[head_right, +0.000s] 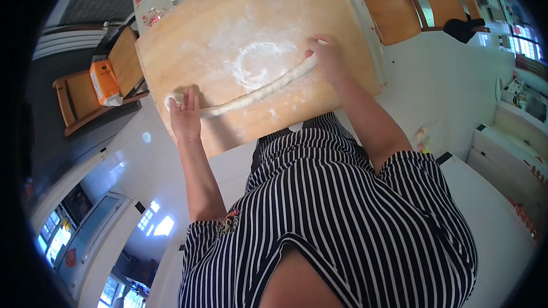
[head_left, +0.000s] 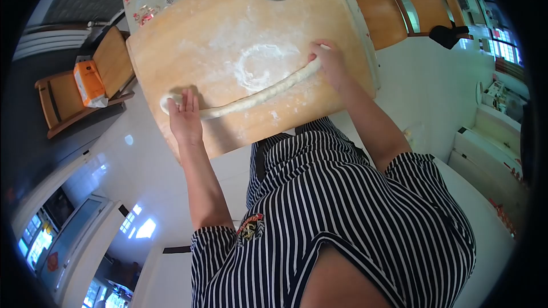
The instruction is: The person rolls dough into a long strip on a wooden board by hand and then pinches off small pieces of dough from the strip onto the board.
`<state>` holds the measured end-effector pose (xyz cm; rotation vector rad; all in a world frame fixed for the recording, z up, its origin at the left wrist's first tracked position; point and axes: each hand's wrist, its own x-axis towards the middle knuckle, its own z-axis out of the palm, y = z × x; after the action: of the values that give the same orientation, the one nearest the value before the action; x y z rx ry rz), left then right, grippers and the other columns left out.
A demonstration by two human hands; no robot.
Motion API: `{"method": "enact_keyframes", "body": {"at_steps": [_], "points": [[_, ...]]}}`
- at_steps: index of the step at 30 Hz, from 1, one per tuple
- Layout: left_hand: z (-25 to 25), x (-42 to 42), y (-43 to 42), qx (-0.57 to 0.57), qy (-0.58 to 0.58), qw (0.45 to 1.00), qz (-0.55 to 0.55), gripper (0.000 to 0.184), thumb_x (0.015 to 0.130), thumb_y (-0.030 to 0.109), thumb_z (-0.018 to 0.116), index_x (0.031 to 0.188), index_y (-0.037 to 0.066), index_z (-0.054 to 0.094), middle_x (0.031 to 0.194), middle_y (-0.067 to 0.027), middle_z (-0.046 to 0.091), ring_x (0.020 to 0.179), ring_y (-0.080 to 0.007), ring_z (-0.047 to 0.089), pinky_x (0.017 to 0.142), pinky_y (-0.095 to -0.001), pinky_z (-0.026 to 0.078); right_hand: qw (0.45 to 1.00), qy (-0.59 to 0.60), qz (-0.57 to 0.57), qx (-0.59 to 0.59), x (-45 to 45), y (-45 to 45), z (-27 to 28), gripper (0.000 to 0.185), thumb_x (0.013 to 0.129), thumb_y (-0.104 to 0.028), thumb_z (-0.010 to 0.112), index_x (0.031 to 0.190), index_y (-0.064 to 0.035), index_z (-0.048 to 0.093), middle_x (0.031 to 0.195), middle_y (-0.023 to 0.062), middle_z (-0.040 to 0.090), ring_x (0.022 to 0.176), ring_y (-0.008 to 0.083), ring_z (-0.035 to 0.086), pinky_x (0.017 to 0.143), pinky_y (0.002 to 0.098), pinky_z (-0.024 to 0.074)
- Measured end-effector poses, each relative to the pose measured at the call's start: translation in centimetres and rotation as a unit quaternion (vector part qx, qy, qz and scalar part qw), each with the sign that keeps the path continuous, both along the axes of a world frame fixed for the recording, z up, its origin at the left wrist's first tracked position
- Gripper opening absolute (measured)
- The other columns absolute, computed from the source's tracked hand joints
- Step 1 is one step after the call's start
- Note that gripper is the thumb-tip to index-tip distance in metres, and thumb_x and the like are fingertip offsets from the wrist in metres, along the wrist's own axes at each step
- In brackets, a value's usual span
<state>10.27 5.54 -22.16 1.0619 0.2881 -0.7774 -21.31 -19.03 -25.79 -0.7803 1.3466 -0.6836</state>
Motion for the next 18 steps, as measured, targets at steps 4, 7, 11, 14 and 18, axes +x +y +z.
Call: {"method": "enact_keyframes", "body": {"at_steps": [4,7,11,14,18], "points": [[0.4,-6.2,0.6,0.269,-0.498,0.761,-0.318,0.049,0.102,0.029,0.065,0.143,0.005,0.054,0.129,-0.0126,0.063,0.128,-0.0292,0.057,0.115,-0.045,0.041,0.848,0.338,0.175,-0.368,-1.3,2.4,1.2,0.027,0.09,-0.012,0.071,0.116,-0.005,0.067,0.114,0.0148,0.066,0.11,0.0304,0.065,0.097,0.0478,0.0518],[-1.5,-6.4,2.5,0.256,-0.699,0.524,-0.414,0.048,0.095,0.02,0.071,0.141,0.012,0.06,0.126,-0.0114,0.064,0.123,-0.0304,0.059,0.113,-0.0462,0.042,0.621,0.329,0.379,-0.602,-2.7,3.5,2.2,0.035,0.088,-0.011,0.072,0.122,-0.0073,0.067,0.128,0.0119,0.062,0.123,0.0321,0.058,0.109,0.0497,0.0447],[-3.4,-0.6,5.2,0.266,-0.688,0.49,-0.465,0.052,0.088,0.008,0.073,0.138,0.017,0.064,0.123,-0.0094,0.065,0.116,-0.0297,0.06,0.109,-0.0475,0.045,0.593,0.348,0.438,-0.579,-3.5,4.9,2.6,0.04,0.089,-0.011,0.068,0.129,-0.0083,0.066,0.136,0.0077,0.063,0.133,0.0307,0.056,0.115,0.0489,0.0401],[-2.5,-0.5,6.1,0.326,-0.646,0.511,-0.465,0.053,0.094,0.011,0.069,0.146,0.013,0.059,0.136,-0.0155,0.062,0.125,-0.037,0.06,0.112,-0.0524,0.043,0.59,0.33,0.464,-0.572,-5.0,6.8,2.7,0.042,0.091,-0.017,0.067,0.133,-0.0073,0.065,0.143,0.0081,0.059,0.138,0.03,0.053,0.118,0.0488,0.0376],[-1.4,-7.4,4.0,0.22,-0.701,0.516,-0.44,0.055,0.101,0.023,0.058,0.154,0.009,0.049,0.153,-0.0167,0.052,0.146,-0.0384,0.042,0.123,-0.0538,0.027,0.567,0.376,0.424,-0.598,-3.0,9.3,3.1,0.051,0.093,-0.028,0.066,0.137,-0.0044,0.061,0.15,0.0107,0.054,0.142,0.0299,0.049,0.121,0.0501,0.0334]]}}
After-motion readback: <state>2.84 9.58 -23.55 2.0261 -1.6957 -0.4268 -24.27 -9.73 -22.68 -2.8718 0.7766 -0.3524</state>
